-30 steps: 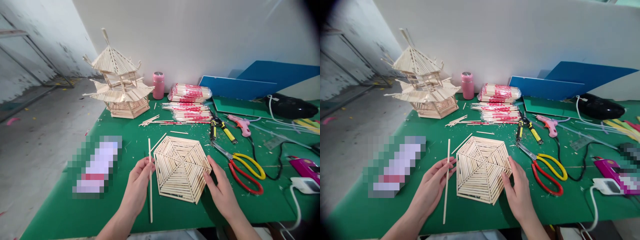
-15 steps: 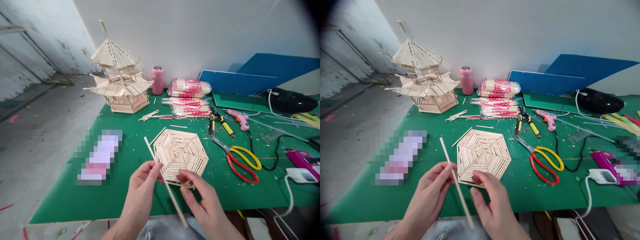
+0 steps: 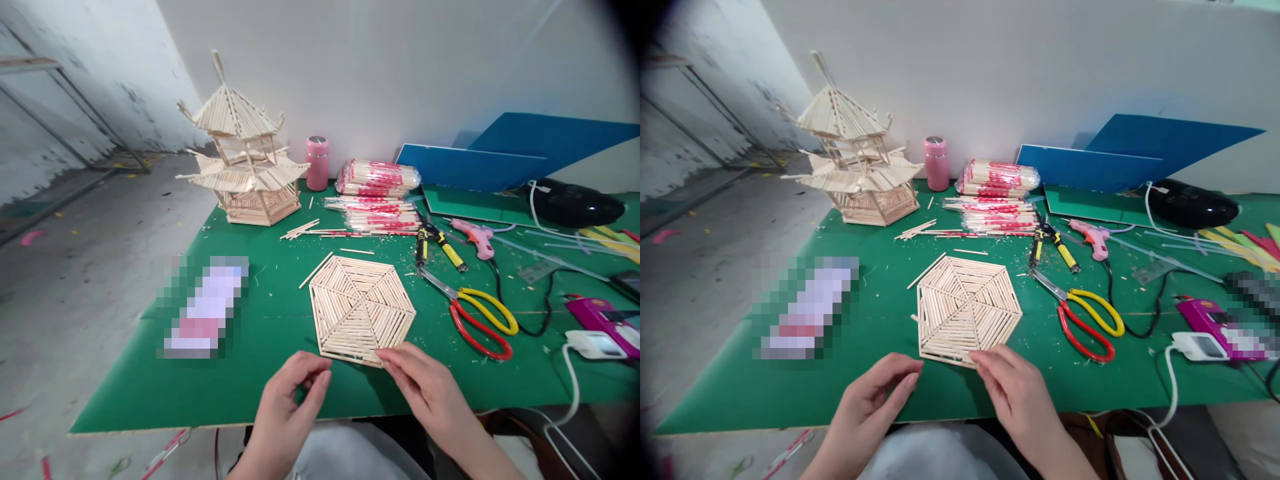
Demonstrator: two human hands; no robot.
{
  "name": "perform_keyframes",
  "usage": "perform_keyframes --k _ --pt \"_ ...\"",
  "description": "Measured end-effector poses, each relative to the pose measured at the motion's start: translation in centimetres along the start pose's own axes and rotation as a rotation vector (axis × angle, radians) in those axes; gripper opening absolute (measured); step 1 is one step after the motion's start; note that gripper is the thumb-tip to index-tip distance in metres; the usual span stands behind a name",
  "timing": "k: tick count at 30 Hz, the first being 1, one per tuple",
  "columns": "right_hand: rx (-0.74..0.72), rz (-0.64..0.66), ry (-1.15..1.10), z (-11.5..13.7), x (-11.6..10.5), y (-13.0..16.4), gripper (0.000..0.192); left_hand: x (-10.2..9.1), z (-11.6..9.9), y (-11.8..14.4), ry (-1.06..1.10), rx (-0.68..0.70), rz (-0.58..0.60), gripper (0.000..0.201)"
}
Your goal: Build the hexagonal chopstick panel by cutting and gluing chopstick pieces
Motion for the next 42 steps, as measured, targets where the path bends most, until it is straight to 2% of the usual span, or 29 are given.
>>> perform_keyframes --k 3,5,7,11,15,18,34,42 --pt "-0.040 0.007 0.141 -1.5 -0.1 0.7 0.028 -2.2 -1.2 0.1 -0.295 0.270 -0.094 0.009" --pt "-0.070 0.024 0.191 -1.9 0.1 1.0 0.028 -3.0 -1.8 -0.2 -0.449 0.395 -0.129 0.010" --pt "-0.089 0.032 0.208 -2.0 0.4 1.1 0.027 -3.0 -2.2 -0.7 -0.553 0.490 -0.107 0.011" --pt "-0.106 0.041 0.228 -1.7 0.6 1.2 0.027 -1.5 -2.2 -1.5 -0.650 0.611 0.043 0.013" --pt "-0.125 0.050 0.248 -1.5 0.7 1.1 0.029 -0.3 -1.1 -1.9 -0.709 0.608 0.165 0.015" --pt "-0.119 0.041 0.260 -1.6 0.7 1.0 0.028 -0.1 -0.5 -2.0 -0.717 0.576 0.200 0.015" --pt "-0.108 0.042 0.268 -2.1 0.6 1.0 0.028 0.0 -0.3 -2.3 -0.697 0.562 0.202 0.014" --pt "-0.100 -0.022 0.332 -1.9 0.4 0.7 0.023 0.1 -0.4 -2.3 -0.707 0.576 0.200 0.015"
Point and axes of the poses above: each hand's wrist, its own y-axis away from the middle knuckle, its own x-axis out of the palm, z = x × y, the point moved 7 cm from there along -y, towards the middle knuckle, and after that the axes turned 8 degrees about y, right-handed, at the moved point
